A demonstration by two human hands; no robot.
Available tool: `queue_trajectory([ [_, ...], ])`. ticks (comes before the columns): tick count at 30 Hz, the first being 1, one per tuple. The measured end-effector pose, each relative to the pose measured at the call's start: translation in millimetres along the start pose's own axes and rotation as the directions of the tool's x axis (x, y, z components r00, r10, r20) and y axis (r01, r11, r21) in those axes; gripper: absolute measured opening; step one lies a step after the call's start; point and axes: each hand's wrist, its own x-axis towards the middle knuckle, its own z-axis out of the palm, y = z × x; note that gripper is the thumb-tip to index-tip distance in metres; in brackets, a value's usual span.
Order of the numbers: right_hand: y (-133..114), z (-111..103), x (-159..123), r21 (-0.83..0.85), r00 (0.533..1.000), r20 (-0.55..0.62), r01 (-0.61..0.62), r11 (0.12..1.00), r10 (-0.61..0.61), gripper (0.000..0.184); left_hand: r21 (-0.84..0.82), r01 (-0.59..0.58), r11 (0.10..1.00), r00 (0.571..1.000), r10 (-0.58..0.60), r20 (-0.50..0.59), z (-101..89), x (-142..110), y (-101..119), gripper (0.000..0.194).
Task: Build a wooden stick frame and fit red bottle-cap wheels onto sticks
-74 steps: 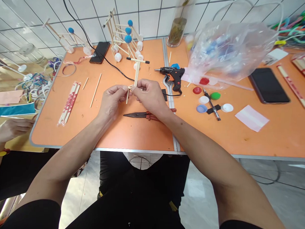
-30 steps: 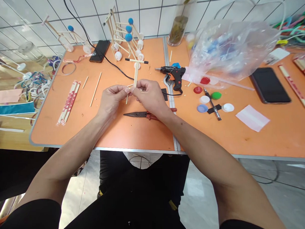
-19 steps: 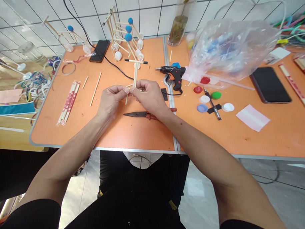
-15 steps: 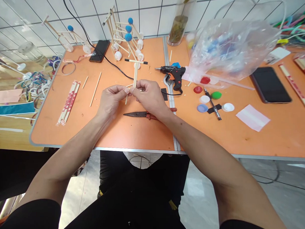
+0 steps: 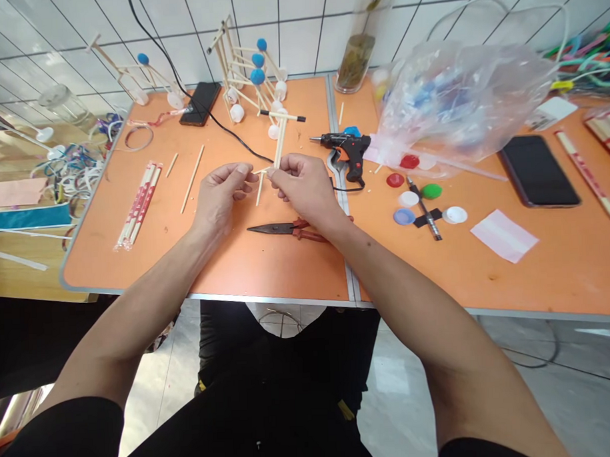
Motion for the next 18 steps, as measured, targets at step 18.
queue_trajectory([
  [18, 10, -20, 19, 0.022, 0.997, -0.078, 0.03, 0.999, -0.028, 0.037, -0.051, 0.033, 0.998, 0.991, -0.04, -0.127, -9.2, 27, -12, 0.02],
])
